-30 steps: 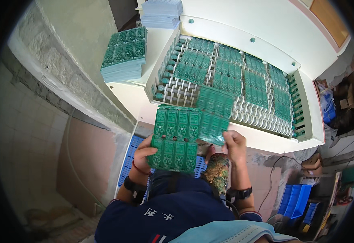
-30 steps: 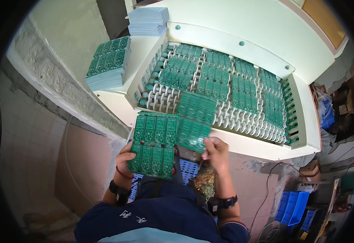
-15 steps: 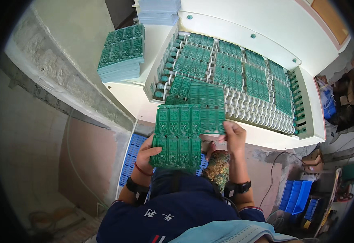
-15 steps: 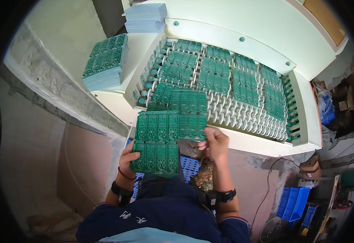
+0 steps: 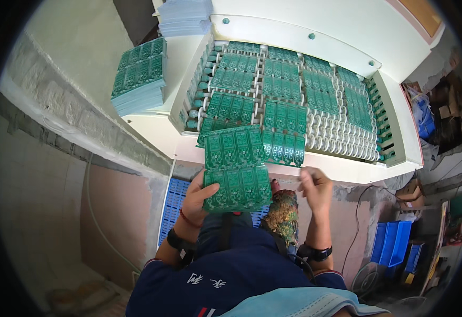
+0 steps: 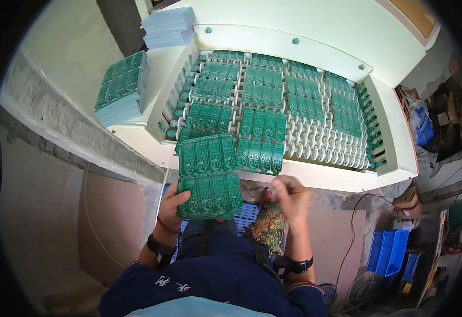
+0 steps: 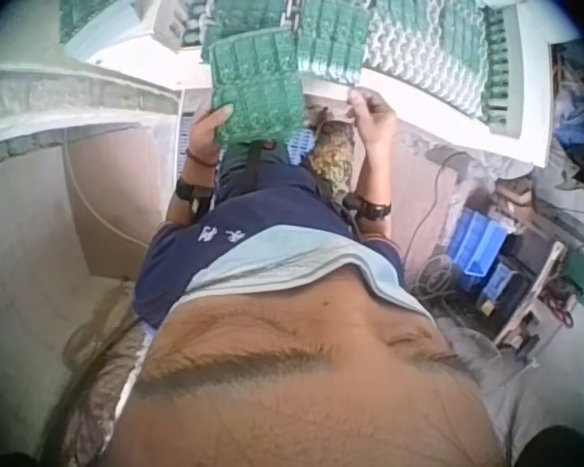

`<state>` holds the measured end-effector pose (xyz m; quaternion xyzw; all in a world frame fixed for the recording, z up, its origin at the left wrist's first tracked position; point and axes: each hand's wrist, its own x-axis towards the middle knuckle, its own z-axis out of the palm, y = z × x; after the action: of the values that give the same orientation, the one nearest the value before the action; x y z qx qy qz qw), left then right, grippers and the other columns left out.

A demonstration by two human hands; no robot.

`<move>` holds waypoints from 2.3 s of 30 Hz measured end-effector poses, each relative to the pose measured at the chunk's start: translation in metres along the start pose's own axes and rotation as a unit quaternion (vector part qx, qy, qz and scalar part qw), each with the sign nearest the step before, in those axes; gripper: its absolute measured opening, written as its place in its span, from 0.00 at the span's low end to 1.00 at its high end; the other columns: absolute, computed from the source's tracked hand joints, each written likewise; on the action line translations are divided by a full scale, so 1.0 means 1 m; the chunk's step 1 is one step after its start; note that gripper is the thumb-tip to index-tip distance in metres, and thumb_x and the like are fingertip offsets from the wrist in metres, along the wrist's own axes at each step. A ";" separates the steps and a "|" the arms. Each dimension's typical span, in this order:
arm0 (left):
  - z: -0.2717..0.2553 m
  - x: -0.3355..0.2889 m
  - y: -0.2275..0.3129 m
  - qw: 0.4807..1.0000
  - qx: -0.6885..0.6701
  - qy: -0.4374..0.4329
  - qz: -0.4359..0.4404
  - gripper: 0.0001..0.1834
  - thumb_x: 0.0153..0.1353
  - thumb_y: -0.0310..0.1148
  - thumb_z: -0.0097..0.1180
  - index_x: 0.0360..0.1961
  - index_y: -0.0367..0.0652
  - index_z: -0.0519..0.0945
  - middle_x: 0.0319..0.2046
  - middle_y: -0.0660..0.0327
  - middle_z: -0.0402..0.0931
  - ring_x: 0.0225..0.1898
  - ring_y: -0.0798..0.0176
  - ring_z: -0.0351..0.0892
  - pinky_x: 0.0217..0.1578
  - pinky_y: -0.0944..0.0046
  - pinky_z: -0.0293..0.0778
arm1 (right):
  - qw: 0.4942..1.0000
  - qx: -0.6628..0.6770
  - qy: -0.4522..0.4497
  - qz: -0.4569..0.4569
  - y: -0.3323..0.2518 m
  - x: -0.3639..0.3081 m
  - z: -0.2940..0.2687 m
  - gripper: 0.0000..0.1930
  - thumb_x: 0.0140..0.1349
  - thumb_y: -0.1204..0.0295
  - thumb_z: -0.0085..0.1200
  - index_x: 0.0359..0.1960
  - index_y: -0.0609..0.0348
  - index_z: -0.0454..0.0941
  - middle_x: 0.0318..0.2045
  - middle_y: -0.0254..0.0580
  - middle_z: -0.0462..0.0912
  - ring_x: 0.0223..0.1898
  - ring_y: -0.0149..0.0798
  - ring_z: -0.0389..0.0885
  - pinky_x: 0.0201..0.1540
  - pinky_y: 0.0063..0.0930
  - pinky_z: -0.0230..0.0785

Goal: Loading green circuit board plates into the slots of a processing machine.

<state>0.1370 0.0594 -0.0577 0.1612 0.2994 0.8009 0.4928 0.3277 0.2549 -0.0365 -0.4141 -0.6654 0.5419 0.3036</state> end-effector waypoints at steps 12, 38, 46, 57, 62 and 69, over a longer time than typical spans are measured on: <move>0.013 0.013 -0.007 0.999 -0.018 -0.023 -0.025 0.23 0.57 0.23 0.47 0.55 0.31 0.61 0.51 0.51 0.67 0.50 0.58 0.71 0.49 0.58 0.71 | 0.992 0.122 -0.004 0.015 0.024 0.016 -0.059 0.08 0.59 0.70 0.53 0.25 0.62 0.76 0.11 0.32 0.72 0.09 0.22 0.66 0.12 0.14 0.59; 0.002 0.006 -0.015 0.998 -0.025 -0.022 -0.057 0.24 0.56 0.23 0.48 0.55 0.32 0.60 0.48 0.49 0.68 0.46 0.57 0.74 0.44 0.59 0.75 | 0.872 -0.371 0.258 -0.189 0.040 0.083 -0.166 0.13 0.50 0.68 0.60 0.34 0.65 0.78 0.31 0.49 0.78 0.35 0.46 0.77 0.40 0.32 0.68; 0.002 -0.003 -0.008 1.000 -0.015 -0.002 -0.016 0.23 0.56 0.24 0.49 0.53 0.31 0.61 0.49 0.49 0.68 0.47 0.57 0.73 0.46 0.58 0.73 | 0.813 -0.488 0.062 -0.311 0.021 0.104 -0.067 0.28 0.49 0.54 0.58 0.46 0.63 0.73 0.51 0.68 0.67 0.54 0.64 0.63 0.59 0.51 0.51; -0.011 -0.003 -0.007 0.999 -0.030 -0.002 -0.017 0.22 0.56 0.25 0.48 0.53 0.32 0.62 0.49 0.49 0.68 0.48 0.58 0.72 0.47 0.59 0.71 | 0.821 -0.432 0.080 -0.365 -0.003 0.075 -0.050 0.22 0.51 0.62 0.59 0.44 0.63 0.74 0.46 0.60 0.72 0.52 0.58 0.68 0.57 0.47 0.56; -0.009 0.004 -0.011 0.999 -0.041 -0.019 -0.028 0.22 0.56 0.25 0.47 0.53 0.32 0.61 0.49 0.49 0.68 0.48 0.58 0.72 0.47 0.59 0.71 | 0.961 -0.153 -0.056 -0.222 0.008 0.024 -0.014 0.12 0.52 0.70 0.60 0.36 0.64 0.77 0.30 0.45 0.80 0.32 0.38 0.78 0.36 0.27 0.70; -0.003 0.008 -0.015 0.998 -0.033 -0.041 -0.035 0.21 0.58 0.25 0.46 0.53 0.33 0.61 0.49 0.49 0.67 0.47 0.58 0.73 0.45 0.59 0.74 | 0.945 0.150 -0.279 0.077 0.021 -0.020 0.028 0.10 0.57 0.69 0.56 0.32 0.66 0.78 0.22 0.36 0.78 0.20 0.25 0.76 0.23 0.16 0.69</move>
<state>0.1421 0.0710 -0.0695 0.1674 0.2578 0.7853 0.5374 0.3180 0.2253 -0.0629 -0.2458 -0.6011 0.7506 0.1217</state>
